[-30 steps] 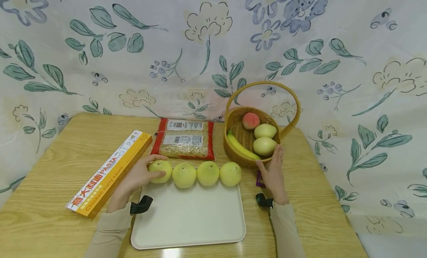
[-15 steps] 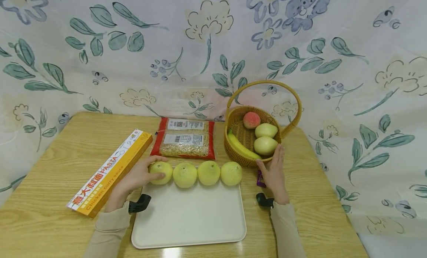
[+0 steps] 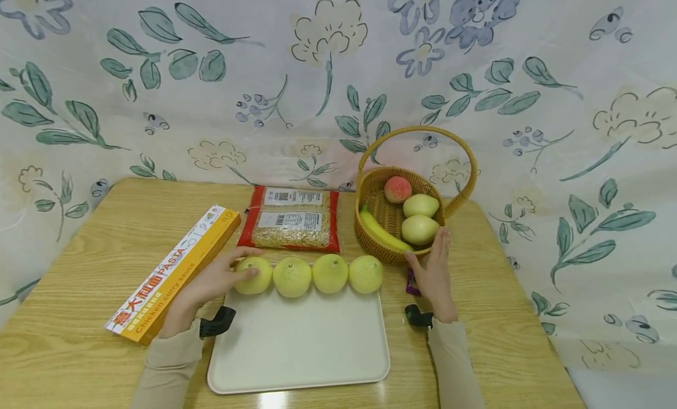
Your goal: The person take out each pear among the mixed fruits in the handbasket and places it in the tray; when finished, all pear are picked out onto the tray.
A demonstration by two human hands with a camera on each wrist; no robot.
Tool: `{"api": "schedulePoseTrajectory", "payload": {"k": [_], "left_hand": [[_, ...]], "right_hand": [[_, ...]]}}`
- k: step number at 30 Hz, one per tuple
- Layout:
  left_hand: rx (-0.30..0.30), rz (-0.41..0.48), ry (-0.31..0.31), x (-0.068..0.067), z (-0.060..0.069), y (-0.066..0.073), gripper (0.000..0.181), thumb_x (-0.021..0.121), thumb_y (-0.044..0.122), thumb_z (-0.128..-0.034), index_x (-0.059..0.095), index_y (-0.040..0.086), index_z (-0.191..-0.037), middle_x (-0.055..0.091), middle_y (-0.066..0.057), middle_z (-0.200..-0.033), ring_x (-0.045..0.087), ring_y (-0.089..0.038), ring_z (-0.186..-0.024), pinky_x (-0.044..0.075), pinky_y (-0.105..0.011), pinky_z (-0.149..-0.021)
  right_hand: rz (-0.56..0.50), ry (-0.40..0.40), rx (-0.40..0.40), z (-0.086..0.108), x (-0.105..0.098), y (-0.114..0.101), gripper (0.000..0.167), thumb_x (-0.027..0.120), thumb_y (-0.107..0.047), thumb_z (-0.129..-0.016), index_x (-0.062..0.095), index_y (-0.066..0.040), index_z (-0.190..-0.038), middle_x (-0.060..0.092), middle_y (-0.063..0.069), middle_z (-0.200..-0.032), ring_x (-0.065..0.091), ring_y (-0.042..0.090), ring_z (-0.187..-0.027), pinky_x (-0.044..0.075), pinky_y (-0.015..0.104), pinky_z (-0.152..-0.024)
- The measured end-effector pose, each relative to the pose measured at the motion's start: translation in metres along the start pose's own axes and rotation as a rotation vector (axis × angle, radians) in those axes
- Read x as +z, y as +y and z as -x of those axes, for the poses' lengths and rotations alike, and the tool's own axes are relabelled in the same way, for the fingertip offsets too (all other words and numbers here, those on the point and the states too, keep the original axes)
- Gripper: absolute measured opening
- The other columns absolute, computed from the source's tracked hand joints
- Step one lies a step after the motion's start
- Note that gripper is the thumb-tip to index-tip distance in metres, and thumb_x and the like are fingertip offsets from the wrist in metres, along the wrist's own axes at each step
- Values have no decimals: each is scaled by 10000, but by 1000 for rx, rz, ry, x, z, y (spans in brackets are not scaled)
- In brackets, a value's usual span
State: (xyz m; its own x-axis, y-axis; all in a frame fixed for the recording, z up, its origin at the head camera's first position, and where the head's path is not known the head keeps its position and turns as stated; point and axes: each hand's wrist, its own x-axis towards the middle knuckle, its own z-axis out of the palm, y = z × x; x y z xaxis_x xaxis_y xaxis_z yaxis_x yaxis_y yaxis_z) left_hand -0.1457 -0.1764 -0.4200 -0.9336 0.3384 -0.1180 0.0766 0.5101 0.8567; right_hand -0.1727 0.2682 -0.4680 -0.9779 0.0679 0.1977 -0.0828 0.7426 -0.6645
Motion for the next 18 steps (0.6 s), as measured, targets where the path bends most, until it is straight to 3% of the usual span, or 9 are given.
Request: {"api": "schedulePoseTrajectory", "payload": {"k": [3, 8, 13, 18], "left_hand": [[8, 3, 7, -2, 1, 4, 466, 577, 269, -972, 497, 36, -1368, 451, -239, -1438, 365, -510, -1323, 358, -649, -1014], [43, -11, 16, -2, -6, 14, 479, 560, 260, -984, 471, 22, -1390, 460, -237, -1436, 400, -496, -1312, 393, -622, -1010], [88, 18, 8, -2, -25, 36, 466, 546, 262, -992, 466, 57, -1403, 463, -208, -1445, 442, -441, -1308, 428, -574, -1006], [171, 30, -38, 3, -50, 68, 432, 541, 243, -995, 482, 75, -1389, 472, -166, -1449, 465, -399, -1312, 427, -555, -1029]], "right_hand": [[9, -2, 2, 0, 1, 1, 948, 531, -414, -977, -152, -60, -1531, -212, 170, -1597, -171, 353, -1486, 69, 590, -1184], [10, -1, 3, 0, 1, 2, 949, 526, -426, -977, -161, -75, -1530, -225, 157, -1595, -172, 347, -1487, 80, 595, -1180], [3, 14, -9, -1, 2, 3, 948, 532, -426, -974, -140, -61, -1534, -190, 197, -1598, -162, 360, -1487, 73, 598, -1180], [5, 26, -16, -2, 2, 2, 943, 538, -418, -973, -116, -39, -1537, -129, 246, -1601, -142, 375, -1489, 86, 602, -1177]]}}
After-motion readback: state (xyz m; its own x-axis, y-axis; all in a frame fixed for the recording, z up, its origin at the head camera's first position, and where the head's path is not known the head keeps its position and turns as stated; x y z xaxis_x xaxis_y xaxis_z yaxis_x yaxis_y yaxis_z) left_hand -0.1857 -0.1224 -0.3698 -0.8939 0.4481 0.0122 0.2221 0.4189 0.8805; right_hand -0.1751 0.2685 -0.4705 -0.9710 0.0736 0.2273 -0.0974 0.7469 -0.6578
